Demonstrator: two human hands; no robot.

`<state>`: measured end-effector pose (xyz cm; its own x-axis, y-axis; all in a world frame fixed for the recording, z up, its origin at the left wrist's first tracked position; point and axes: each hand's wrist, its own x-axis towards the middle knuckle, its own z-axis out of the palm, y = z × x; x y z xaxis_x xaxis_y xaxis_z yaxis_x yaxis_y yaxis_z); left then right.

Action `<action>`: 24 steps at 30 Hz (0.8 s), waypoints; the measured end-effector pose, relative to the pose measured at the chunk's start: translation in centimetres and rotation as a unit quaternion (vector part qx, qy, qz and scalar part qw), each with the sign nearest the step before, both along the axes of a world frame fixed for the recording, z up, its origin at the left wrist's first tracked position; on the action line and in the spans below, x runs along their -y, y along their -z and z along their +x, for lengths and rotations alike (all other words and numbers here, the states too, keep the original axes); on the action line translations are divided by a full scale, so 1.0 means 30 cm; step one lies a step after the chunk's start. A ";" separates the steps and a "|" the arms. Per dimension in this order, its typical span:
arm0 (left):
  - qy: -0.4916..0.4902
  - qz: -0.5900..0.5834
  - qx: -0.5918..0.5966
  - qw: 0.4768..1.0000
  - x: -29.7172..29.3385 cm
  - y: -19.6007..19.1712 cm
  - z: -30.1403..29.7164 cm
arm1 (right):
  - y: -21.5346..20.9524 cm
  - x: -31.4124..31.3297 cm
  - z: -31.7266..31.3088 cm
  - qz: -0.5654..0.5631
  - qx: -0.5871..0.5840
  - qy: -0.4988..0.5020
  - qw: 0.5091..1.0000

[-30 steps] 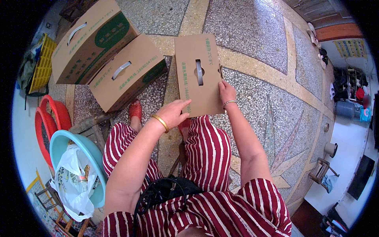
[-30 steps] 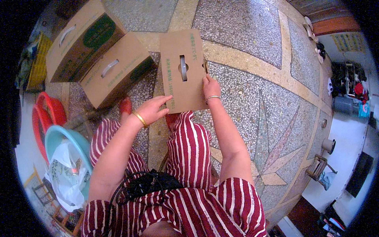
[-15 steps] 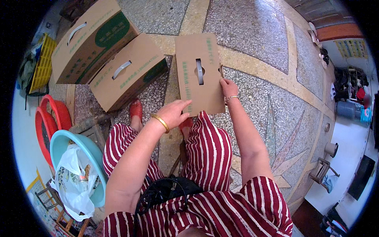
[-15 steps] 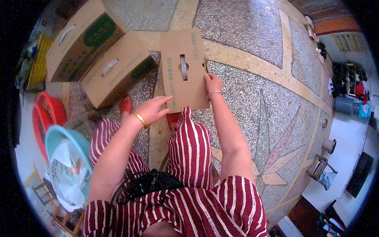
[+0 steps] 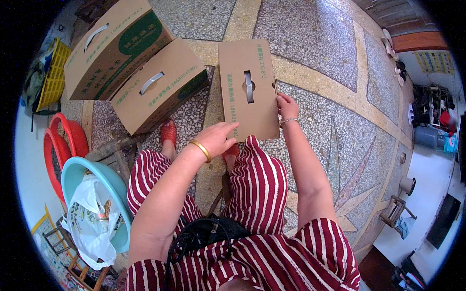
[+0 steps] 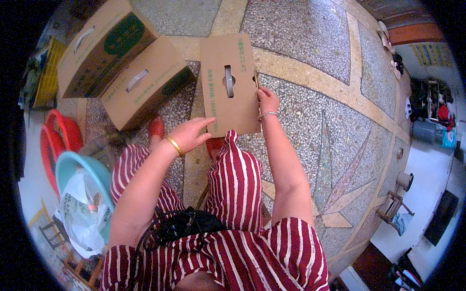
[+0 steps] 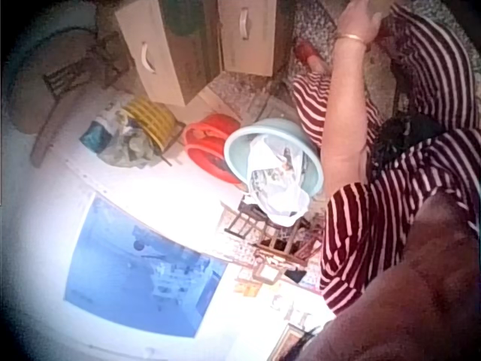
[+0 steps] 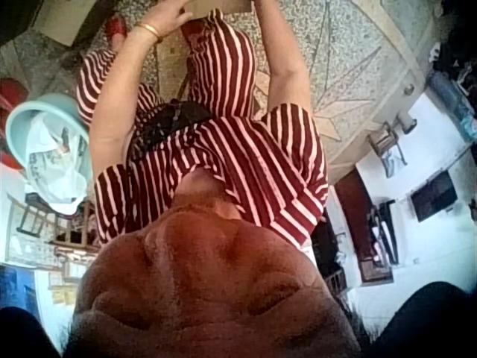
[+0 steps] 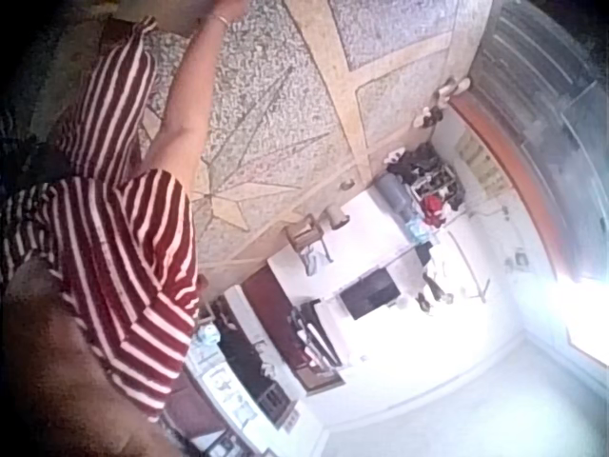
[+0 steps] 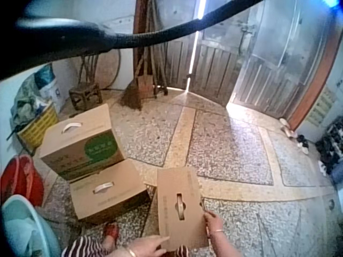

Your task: The person sits on the floor and assembles several flat cardboard boxes into three-dimensional containers. They fold the flaps, tuck the tabs into slots, and secure the boxes by hand. The person handles multiple boxes sequentially, stacking the finished ones.

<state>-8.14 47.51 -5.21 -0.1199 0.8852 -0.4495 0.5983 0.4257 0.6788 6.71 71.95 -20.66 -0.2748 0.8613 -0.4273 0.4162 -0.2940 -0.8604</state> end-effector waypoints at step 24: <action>0.006 0.010 -0.004 1.000 -0.001 0.033 0.020 | -0.051 0.005 -0.028 0.193 0.207 -0.179 0.942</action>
